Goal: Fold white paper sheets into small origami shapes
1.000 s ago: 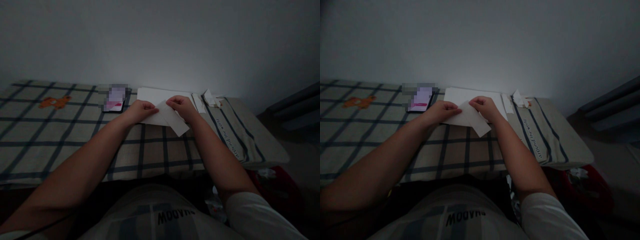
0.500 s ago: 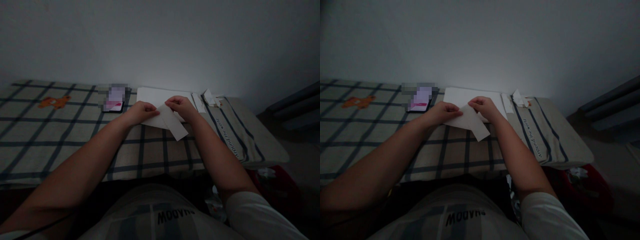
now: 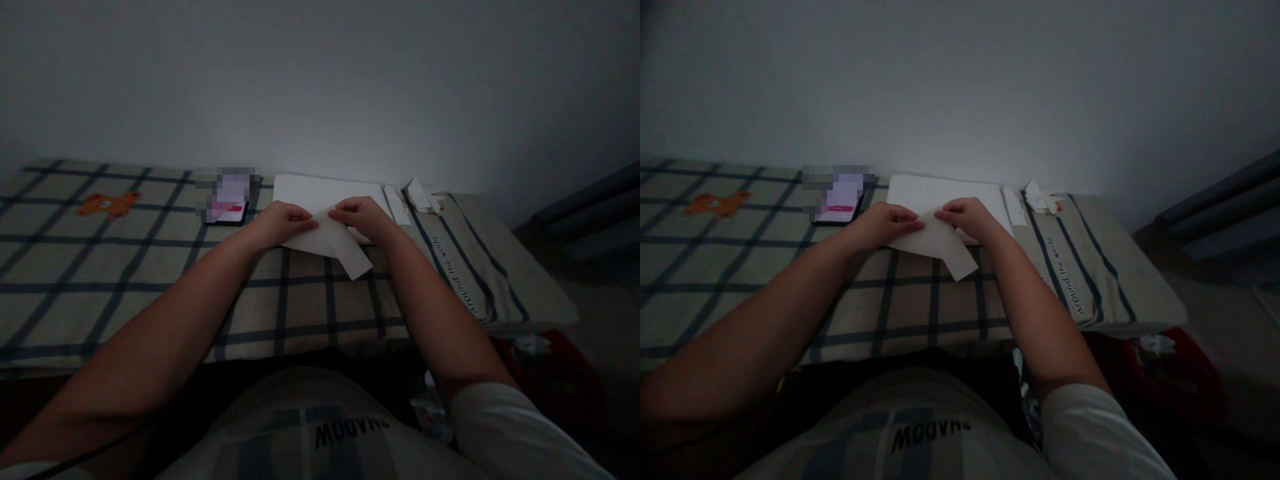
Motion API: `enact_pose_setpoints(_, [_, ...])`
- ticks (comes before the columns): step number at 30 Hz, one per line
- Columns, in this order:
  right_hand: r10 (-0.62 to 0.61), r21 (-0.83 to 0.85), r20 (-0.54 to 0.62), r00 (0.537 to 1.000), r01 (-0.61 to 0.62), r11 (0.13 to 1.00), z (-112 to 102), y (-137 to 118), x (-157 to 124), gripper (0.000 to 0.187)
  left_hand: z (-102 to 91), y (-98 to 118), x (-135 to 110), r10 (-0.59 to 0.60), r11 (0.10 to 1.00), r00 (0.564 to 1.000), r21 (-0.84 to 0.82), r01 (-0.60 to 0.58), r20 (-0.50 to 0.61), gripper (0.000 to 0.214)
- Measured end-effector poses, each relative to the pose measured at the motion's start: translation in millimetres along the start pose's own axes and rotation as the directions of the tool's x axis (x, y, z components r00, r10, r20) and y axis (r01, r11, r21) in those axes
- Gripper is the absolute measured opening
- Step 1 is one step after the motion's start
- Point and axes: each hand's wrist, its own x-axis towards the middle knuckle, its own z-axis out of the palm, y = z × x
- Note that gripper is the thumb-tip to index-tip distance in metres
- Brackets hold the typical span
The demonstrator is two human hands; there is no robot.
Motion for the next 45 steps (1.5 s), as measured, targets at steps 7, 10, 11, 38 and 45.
enact_pose_setpoints(7, [-0.008,-0.053,0.003,1.000,0.008,0.999,-0.3,-4.2,-2.0,0.031,-3.1,1.8,-0.9,0.003,1.000,1.000,0.013,-0.004,0.024,0.030])
enact_pose_setpoints(10, [-0.018,-0.072,-0.011,1.000,0.017,0.997,0.5,-3.6,-1.4,0.032,-3.3,1.7,-0.9,0.005,1.000,1.000,0.013,-0.005,0.017,0.031])
enact_pose_setpoints(11, [-0.018,-0.075,-0.019,1.000,0.017,0.997,0.9,-3.4,-1.1,0.032,-3.0,1.2,-0.7,0.007,1.000,1.000,0.009,-0.007,0.016,0.031])
enact_pose_setpoints(38, [0.009,-0.317,0.111,0.994,0.027,0.948,-1.8,-16.3,-9.8,0.046,-3.7,1.5,-1.1,0.004,1.000,1.000,0.015,-0.004,-0.002,0.027])
enact_pose_setpoints(45, [-0.047,-0.330,0.150,0.988,0.095,0.939,-3.3,-16.9,-9.5,0.041,-5.3,4.8,-0.9,-0.008,1.000,1.000,0.017,0.007,0.023,0.023])
